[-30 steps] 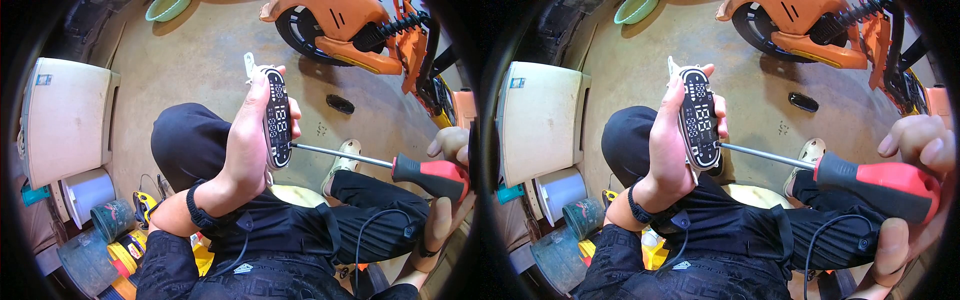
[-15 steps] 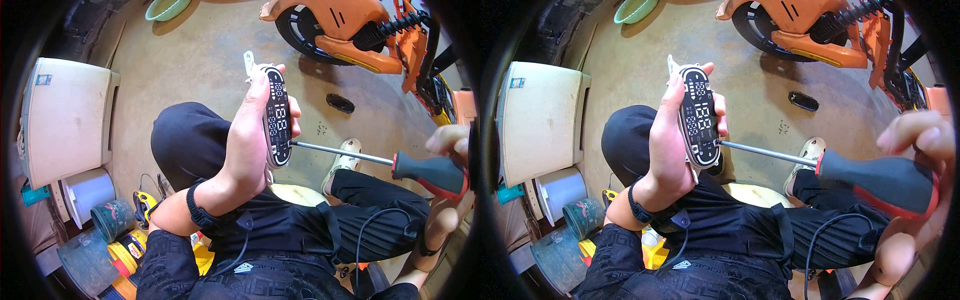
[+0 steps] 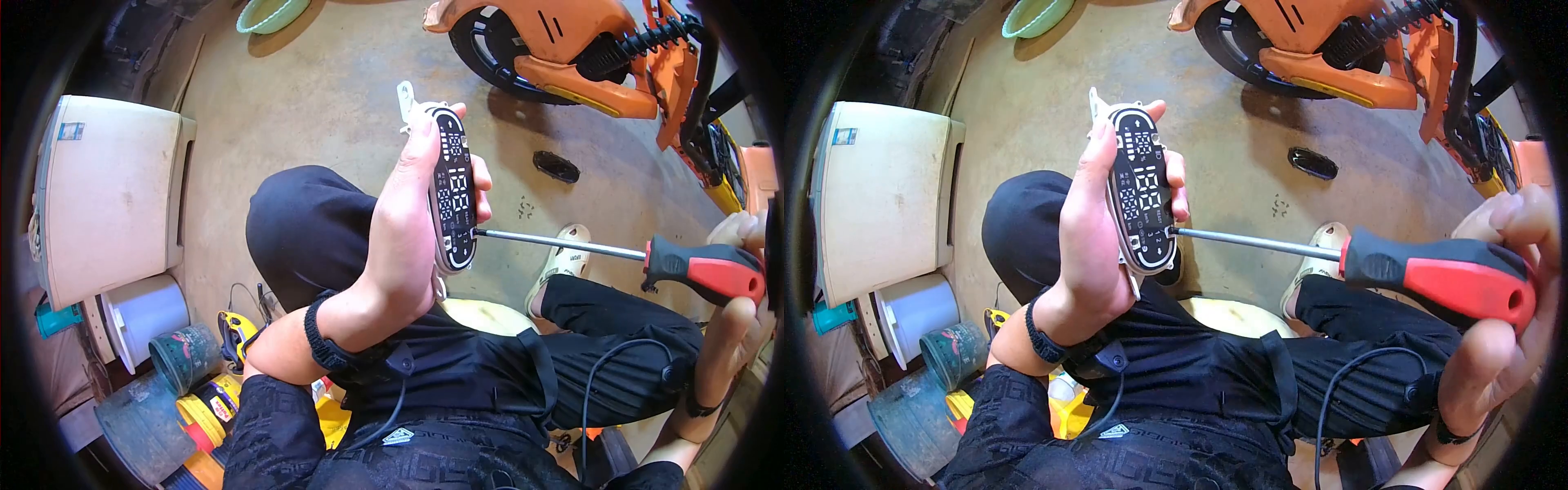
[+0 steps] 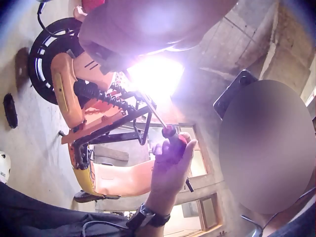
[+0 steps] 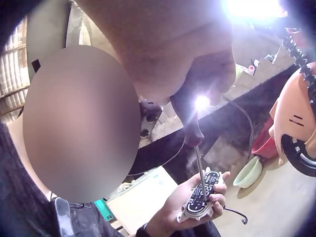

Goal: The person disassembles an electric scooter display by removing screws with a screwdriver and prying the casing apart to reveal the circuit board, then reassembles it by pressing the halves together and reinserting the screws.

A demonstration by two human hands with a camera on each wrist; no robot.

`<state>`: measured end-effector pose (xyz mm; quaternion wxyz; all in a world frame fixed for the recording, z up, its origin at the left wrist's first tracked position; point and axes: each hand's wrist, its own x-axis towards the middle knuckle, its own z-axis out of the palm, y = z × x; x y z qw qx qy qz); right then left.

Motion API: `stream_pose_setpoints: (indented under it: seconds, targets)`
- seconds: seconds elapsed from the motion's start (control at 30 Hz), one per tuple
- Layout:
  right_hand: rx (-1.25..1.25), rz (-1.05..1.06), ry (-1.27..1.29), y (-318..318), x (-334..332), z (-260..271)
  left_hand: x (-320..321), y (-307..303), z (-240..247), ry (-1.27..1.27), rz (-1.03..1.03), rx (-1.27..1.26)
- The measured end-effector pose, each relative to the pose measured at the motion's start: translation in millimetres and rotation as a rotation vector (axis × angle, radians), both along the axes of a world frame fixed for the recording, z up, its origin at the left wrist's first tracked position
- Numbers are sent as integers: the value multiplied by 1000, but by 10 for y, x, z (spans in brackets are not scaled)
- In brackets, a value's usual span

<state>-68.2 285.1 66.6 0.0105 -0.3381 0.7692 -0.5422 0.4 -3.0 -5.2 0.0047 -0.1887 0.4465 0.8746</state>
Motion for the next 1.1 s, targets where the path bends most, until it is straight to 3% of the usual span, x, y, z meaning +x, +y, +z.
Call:
stream_pose_setpoints:
  seconds: [0.07, 0.1, 0.2, 0.23, 0.33, 0.4, 0.47, 0.5, 0.53, 0.63, 0.67, 0.73, 0.77, 0.8, 0.87, 0.9, 1.0, 1.03, 1.07, 1.1]
  targets:
    - [46, -45, 65, -50, 17, 43, -2, 7, 9, -2, -3, -2]
    - [-100, 208, 93, -114, -86, 30, -3, 9, 6, -1, -2, -2]
    - [-163, 205, 171, -158, -179, -42, -2, 8, 0, 11, -4, -5]
    - [-193, 302, 278, -189, -271, -78, 0, 7, 3, 4, -2, 0]
    - [-186, 266, 82, -194, -145, -10, -6, 11, 5, -3, -2, 1]
    - [-111, 278, 169, -243, -113, 7, -7, 12, 7, -1, -1, -2]
    - [-338, 230, 90, -254, -104, -39, -6, 14, 5, 7, -3, 15]
    - [-75, 314, 321, -28, -259, -14, -4, 9, 4, 7, -1, 15]
    - [-76, 315, 320, -59, -249, -14, -2, 3, 3, 12, 6, 13]
    - [-368, 266, 241, -328, -184, -87, 4, 3, -8, 13, 13, 12]
    - [-368, 266, 242, -311, -155, -82, 3, 4, -9, 11, 15, 13]
    - [-332, 209, -13, -232, -84, -73, -3, 7, 1, 5, 7, 4]
    - [-207, 381, 67, -132, -274, -45, -3, 9, 7, -2, 1, -5]
    - [-207, 381, 68, -105, -243, -53, -4, 11, 11, -1, 1, -5]
    - [-189, 171, 262, -223, -135, -6, 0, 13, 14, -5, -2, 3]
    - [-189, 171, 262, -200, -152, -16, 2, 9, 9, -5, -1, 3]
    - [-229, 380, 261, -83, -296, -81, 2, 3, -4, 12, 5, -1]
    - [-215, 428, 380, -203, -342, -67, 3, 8, 6, 6, 1, -5]
    - [-216, 428, 380, -235, -292, -49, 2, 10, 12, 1, -2, -10]
    - [-233, 290, 212, -237, -202, -28, 3, 7, 4, 2, -2, -10]
